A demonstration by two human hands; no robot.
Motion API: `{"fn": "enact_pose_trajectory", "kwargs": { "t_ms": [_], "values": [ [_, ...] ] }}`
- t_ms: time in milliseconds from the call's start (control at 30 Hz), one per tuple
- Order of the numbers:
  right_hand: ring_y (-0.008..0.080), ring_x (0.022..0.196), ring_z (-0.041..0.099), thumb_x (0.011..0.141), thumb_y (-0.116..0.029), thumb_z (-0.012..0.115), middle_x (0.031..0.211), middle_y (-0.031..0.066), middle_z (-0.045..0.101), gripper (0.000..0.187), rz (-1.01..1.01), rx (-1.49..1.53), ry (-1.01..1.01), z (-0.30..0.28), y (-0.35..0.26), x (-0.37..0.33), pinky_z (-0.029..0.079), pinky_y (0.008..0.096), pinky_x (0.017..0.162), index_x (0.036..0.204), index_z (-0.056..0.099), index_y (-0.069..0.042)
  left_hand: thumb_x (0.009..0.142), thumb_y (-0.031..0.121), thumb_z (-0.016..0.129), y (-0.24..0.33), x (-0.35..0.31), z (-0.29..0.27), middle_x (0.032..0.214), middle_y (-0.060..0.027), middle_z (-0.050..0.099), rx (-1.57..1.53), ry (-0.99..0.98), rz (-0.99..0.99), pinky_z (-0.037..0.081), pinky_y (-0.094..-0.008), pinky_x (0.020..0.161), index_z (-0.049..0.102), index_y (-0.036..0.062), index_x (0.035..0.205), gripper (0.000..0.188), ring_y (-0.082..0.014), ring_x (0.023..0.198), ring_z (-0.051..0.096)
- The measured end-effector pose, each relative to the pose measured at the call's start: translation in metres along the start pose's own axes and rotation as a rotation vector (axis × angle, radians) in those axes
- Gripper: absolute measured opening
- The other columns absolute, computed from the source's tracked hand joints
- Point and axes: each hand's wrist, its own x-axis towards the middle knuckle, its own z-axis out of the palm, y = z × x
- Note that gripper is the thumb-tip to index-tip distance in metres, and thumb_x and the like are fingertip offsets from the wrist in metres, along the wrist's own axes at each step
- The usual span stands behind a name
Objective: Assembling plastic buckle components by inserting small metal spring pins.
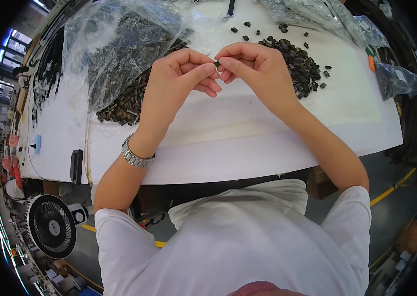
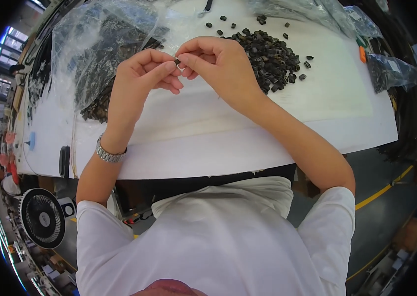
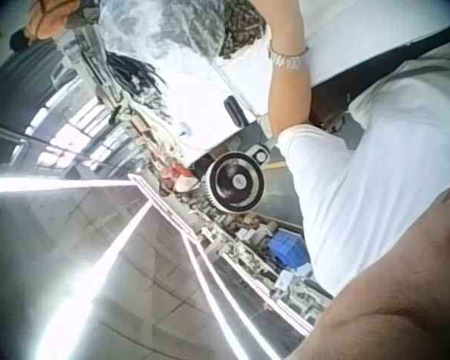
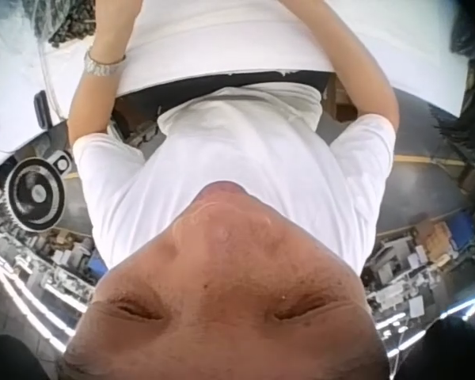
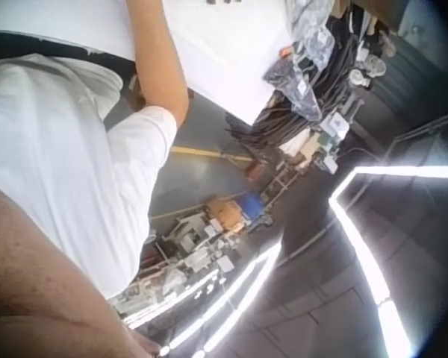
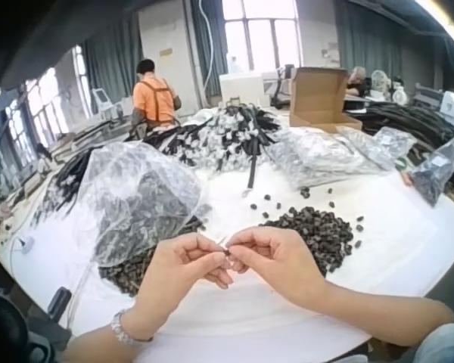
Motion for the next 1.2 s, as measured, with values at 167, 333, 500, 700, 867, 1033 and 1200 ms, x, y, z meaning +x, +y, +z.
{"fn": "enact_pose_trajectory", "kwargs": {
  "t_ms": [167, 333, 500, 700, 867, 1033, 1200],
  "values": [
    [0.0099, 0.079, 0.069, 0.104, -0.011, 0.069, 0.089, 0.0049, 0.074, 0.015, -0.024, -0.081, -0.008, -0.004, -0.001, 0.001, 0.057, 0.0249, 0.074, 0.106, 0.074, 0.003, 0.105, 0.010, 0.067, -0.001, -0.001, -0.004, 0.097, -0.0155, 0.077, -0.063, -0.107, -0.046, 0.066, -0.0329, 0.073, 0.069, -0.0069, 0.113, 0.019, -0.0204, 0.079, 0.077],
    [0.0100, 0.075, 0.066, 0.104, -0.012, 0.067, 0.087, 0.0036, 0.073, 0.014, -0.052, -0.200, -0.031, -0.003, -0.001, -0.001, 0.053, 0.0258, 0.070, 0.106, 0.073, 0.001, 0.106, 0.010, 0.066, 0.004, 0.000, -0.008, 0.099, -0.0166, 0.077, -0.002, -0.176, -0.082, 0.066, -0.0331, 0.074, 0.069, -0.0073, 0.114, 0.020, -0.0212, 0.082, 0.078],
    [0.0099, 0.077, 0.065, 0.105, -0.011, 0.066, 0.089, 0.0038, 0.072, 0.014, -0.040, -0.259, -0.101, -0.003, -0.007, -0.003, 0.053, 0.0258, 0.072, 0.107, 0.071, 0.002, 0.105, 0.010, 0.065, 0.007, -0.001, -0.013, 0.100, -0.0175, 0.078, 0.032, -0.233, -0.124, 0.066, -0.0325, 0.073, 0.069, -0.0070, 0.114, 0.020, -0.0208, 0.082, 0.079],
    [0.0119, 0.073, 0.066, 0.102, -0.009, 0.066, 0.085, 0.0069, 0.073, 0.012, -0.067, -0.268, -0.133, -0.001, -0.007, -0.003, 0.053, 0.0288, 0.069, 0.106, 0.072, 0.001, 0.104, 0.006, 0.064, 0.013, -0.004, -0.009, 0.095, -0.0177, 0.079, 0.107, -0.270, -0.135, 0.066, -0.0312, 0.070, 0.069, -0.0069, 0.112, 0.016, -0.0207, 0.080, 0.079],
    [0.0093, 0.079, 0.064, 0.106, -0.012, 0.067, 0.093, 0.0030, 0.071, 0.015, -0.022, -0.306, -0.165, 0.001, -0.002, -0.003, 0.054, 0.0256, 0.074, 0.108, 0.070, 0.002, 0.100, 0.002, 0.060, 0.006, -0.007, 0.000, 0.091, -0.0164, 0.079, 0.187, -0.156, -0.106, 0.064, -0.0302, 0.067, 0.068, -0.0074, 0.108, 0.014, -0.0190, 0.075, 0.078],
    [0.0074, 0.077, 0.063, 0.106, -0.016, 0.068, 0.089, 0.0028, 0.071, 0.017, 0.067, -0.239, 0.003, 0.007, -0.001, -0.005, 0.053, 0.0234, 0.071, 0.104, 0.071, 0.001, 0.098, 0.001, 0.060, 0.004, -0.008, 0.013, 0.088, -0.0139, 0.079, 0.292, -0.011, -0.041, 0.063, -0.0291, 0.067, 0.068, -0.0061, 0.105, 0.013, -0.0163, 0.074, 0.077],
    [0.0113, 0.065, 0.067, 0.102, -0.021, 0.072, 0.078, 0.0065, 0.075, 0.024, 0.074, -0.353, 0.044, 0.012, -0.007, -0.002, 0.053, 0.0271, 0.061, 0.096, 0.077, 0.001, 0.097, 0.002, 0.063, -0.004, -0.010, 0.013, 0.086, -0.0111, 0.080, 0.495, 0.082, 0.091, 0.061, -0.0267, 0.064, 0.068, -0.0045, 0.099, 0.009, -0.0133, 0.071, 0.077]
  ]
}}
